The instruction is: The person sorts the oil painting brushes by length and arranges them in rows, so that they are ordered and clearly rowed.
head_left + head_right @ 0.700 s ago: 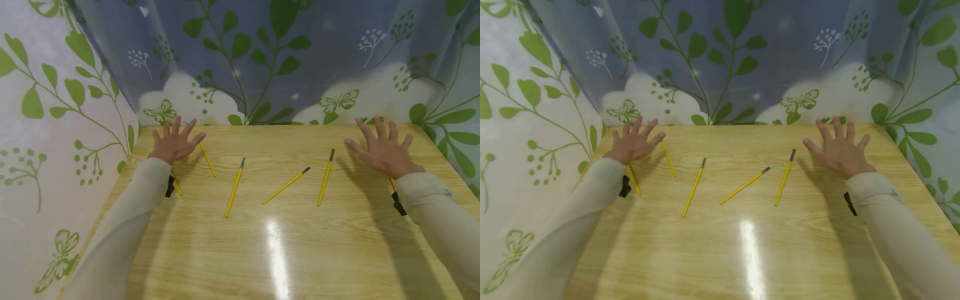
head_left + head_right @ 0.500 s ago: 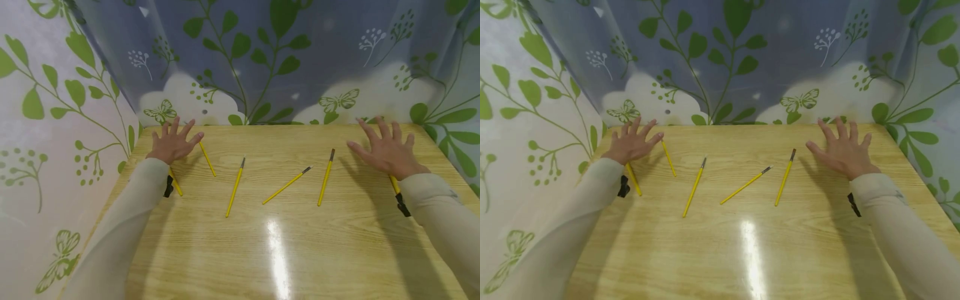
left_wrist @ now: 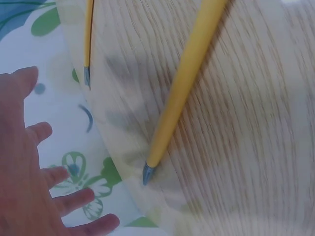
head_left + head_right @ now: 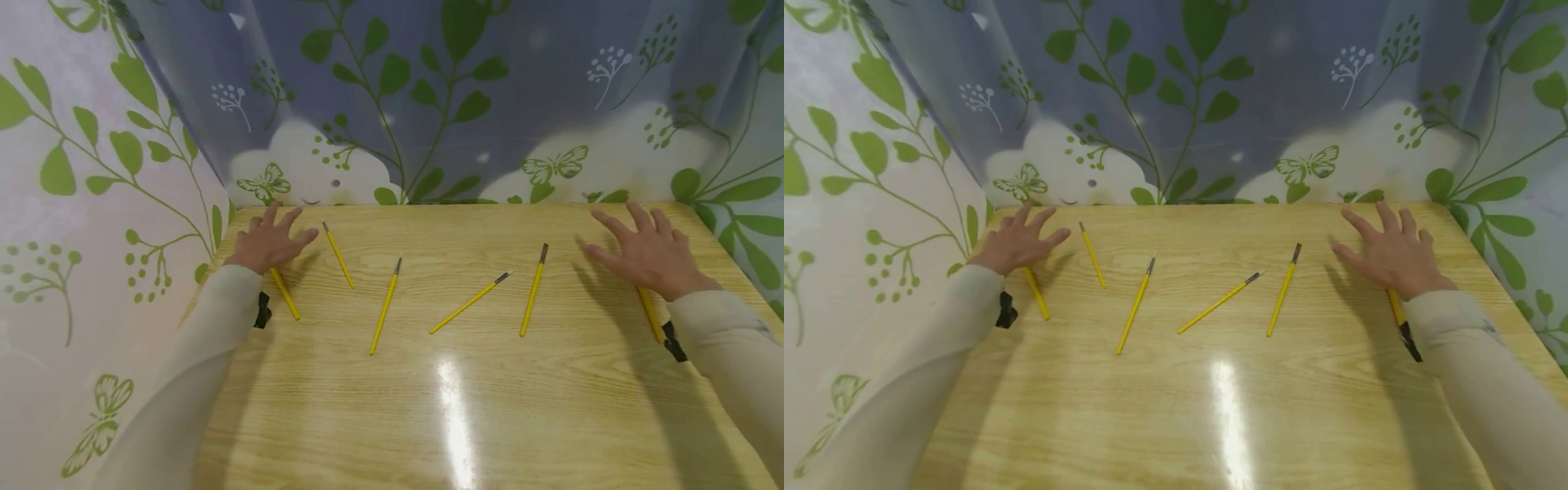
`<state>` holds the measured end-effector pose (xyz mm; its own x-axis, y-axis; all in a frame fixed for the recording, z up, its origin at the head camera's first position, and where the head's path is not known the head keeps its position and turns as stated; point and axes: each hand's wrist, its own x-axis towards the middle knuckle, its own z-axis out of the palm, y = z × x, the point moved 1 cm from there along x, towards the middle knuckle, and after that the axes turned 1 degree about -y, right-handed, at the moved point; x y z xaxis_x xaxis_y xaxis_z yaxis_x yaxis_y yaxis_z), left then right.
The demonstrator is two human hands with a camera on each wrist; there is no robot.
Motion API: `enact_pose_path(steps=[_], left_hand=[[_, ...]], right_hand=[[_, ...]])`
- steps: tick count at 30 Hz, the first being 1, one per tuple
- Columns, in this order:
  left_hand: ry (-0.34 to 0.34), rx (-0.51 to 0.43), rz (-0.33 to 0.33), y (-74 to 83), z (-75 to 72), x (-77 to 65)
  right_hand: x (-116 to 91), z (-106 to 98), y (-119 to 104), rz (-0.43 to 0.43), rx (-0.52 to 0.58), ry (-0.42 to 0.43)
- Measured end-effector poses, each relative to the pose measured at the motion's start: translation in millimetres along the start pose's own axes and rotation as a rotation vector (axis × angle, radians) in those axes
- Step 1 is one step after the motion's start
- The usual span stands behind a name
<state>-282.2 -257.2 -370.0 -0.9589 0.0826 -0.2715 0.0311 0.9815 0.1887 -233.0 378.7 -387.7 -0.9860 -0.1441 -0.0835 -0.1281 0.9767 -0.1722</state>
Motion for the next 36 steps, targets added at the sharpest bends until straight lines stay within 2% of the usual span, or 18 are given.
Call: enact_pose_path(steps=[5, 18, 27, 36], left_hand=[[-0.009, 0.006, -0.011, -6.8, -0.4, -5.2], [-0.047, 0.049, -0.04, -19.4, 0.5, -13.8], [-0.104, 0.028, -0.052, -24.1, 0.2, -17.7], [-0.16, -0.023, -0.076, -22.5, 0.6, -22.1]], right_hand=[[-3.0, 0.0, 4.5, -0.002, -0.034, -0.008], [-9.5, -1.0, 18.1, 0.003, 0.009, -0.075], [-7.4, 4.9, 27.7, -0.032, 0.01, -0.079], [-12.8, 5.6, 26.3, -0.044, 0.007, -0.13]])
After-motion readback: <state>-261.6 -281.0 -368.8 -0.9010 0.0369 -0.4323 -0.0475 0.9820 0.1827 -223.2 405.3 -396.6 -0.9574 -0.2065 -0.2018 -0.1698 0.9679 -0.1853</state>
